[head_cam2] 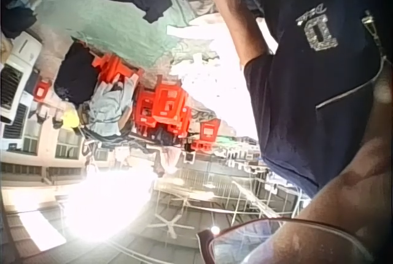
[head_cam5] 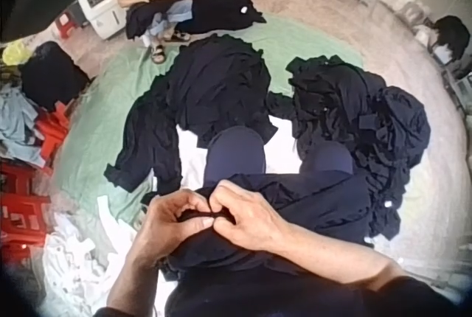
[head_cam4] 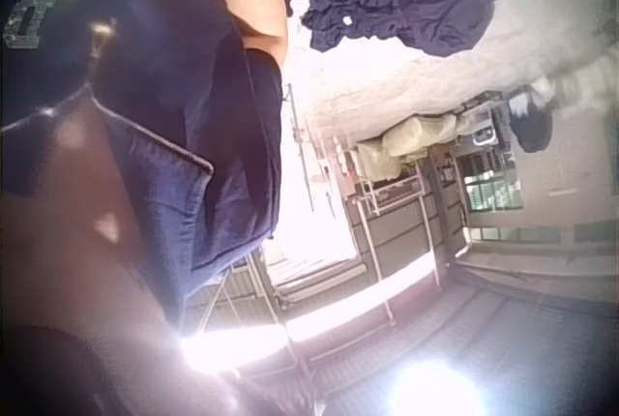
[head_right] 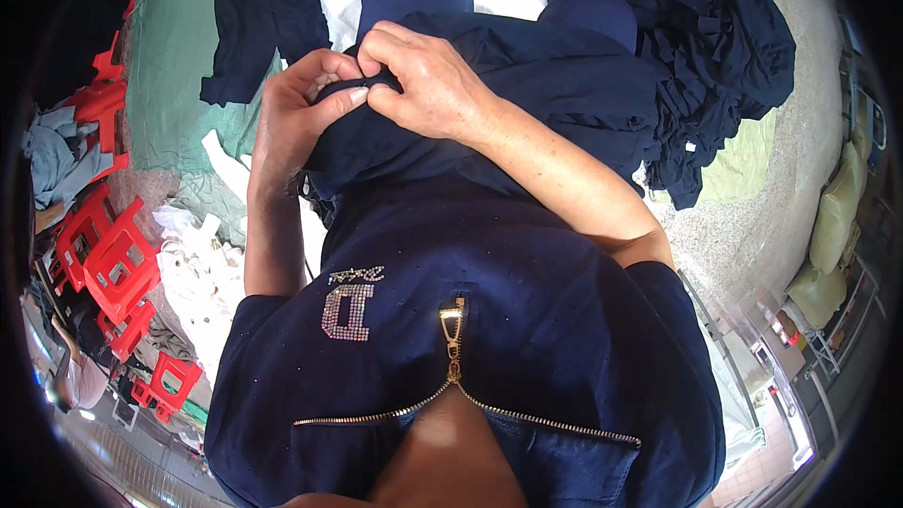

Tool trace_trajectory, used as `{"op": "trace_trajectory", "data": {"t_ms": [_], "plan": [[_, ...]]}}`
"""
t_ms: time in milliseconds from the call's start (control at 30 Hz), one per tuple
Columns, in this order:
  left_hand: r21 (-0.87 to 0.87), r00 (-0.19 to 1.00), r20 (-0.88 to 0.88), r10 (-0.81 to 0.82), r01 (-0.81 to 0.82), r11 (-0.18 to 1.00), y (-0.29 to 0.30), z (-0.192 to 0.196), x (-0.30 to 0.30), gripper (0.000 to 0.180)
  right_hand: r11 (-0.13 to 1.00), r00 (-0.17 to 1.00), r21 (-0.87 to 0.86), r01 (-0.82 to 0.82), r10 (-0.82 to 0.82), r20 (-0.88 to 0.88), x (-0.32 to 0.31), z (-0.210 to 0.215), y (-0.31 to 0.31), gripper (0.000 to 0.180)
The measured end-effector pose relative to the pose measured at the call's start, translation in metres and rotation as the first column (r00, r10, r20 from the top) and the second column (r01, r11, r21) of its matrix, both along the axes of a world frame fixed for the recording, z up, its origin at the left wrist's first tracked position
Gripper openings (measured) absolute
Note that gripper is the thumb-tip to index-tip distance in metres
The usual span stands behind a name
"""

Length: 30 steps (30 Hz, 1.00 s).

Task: Inspecting black garments for defects or lint and cleaning them manually with hands.

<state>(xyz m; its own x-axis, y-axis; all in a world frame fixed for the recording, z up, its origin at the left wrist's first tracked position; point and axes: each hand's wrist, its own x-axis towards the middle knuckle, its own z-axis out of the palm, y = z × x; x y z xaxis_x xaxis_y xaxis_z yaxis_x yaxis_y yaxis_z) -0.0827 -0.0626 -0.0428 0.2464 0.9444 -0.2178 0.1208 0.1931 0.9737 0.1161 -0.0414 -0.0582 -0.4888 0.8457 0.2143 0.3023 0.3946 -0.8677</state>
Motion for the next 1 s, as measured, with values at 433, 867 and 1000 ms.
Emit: {"op": "trace_trajectory", "data": {"t_ms": [433, 867, 1000], "plan": [[-0.202, 0.994, 0.101, -0.041, 0.061, 0.977, 0.015, 0.009, -0.018, 0.015, 0.988, 0.987, 0.055, -0.145, 0.148, -0.063, 0.016, 0.023, 0.016, 0.019], [-0.311, 0.937, 0.212, 0.279, -0.206, 0.928, 0.003, 0.017, 0.024, 0.01, 0.865, 0.965, 0.474, 0.168, -0.243, 0.1, 0.006, 0.03, -0.002, 0.02], [-0.12, 0.966, 0.027, 0.258, -0.253, 0.96, 0.0, 0.012, 0.03, 0.013, 0.883, 0.967, 0.408, 0.23, -0.255, 0.008, 0.003, 0.021, -0.004, 0.019]]}}
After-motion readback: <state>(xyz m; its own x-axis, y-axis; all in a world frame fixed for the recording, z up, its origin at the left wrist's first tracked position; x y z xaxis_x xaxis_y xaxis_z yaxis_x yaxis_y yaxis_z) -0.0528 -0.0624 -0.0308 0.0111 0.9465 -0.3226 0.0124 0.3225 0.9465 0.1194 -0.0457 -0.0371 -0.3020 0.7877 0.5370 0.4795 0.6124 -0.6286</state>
